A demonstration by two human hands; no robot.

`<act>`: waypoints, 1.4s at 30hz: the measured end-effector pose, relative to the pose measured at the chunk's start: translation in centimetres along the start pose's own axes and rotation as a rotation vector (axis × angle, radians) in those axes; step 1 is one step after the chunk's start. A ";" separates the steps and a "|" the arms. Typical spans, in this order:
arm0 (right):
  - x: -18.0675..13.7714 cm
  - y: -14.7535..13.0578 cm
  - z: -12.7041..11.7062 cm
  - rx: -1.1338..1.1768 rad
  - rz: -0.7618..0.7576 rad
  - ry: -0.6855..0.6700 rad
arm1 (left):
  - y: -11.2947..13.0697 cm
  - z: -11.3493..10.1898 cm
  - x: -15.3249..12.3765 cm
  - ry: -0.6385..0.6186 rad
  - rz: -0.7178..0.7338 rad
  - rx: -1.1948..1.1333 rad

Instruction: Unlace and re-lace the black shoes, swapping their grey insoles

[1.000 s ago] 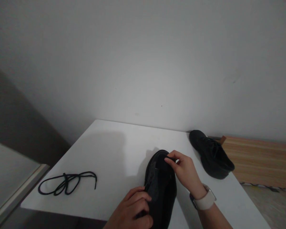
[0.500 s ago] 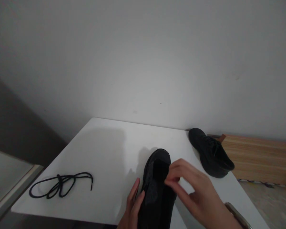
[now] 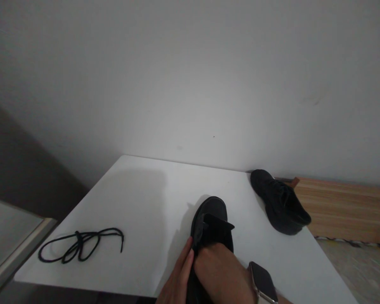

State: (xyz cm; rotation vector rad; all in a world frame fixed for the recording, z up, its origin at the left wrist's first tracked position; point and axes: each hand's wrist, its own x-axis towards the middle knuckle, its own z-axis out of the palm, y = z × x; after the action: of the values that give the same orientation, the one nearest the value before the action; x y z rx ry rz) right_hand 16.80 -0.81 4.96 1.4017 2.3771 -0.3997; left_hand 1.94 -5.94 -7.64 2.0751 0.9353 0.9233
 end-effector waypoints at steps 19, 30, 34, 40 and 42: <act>0.1 -0.3 0.1 0.047 0.022 0.000 | -3.3 2.2 -1.2 0.003 0.069 0.032; -2.4 1.8 -1.5 0.234 0.012 0.053 | -1.0 1.1 -0.5 -0.029 -0.022 -0.096; -4.2 2.6 -3.2 0.310 0.081 0.146 | -0.8 0.8 -0.5 -0.042 -0.042 -0.139; -5.7 3.7 -3.1 0.444 0.074 0.288 | -0.9 0.5 0.4 -0.053 -0.135 -0.268; -5.8 3.9 -2.6 0.478 0.045 0.332 | -0.7 0.4 0.9 -0.049 -0.151 -0.294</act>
State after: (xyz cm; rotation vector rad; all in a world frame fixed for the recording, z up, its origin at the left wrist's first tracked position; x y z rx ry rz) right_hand 22.45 -2.44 9.58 1.8480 2.6161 -0.8229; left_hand 2.45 -4.96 -8.11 1.7467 0.8611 0.8700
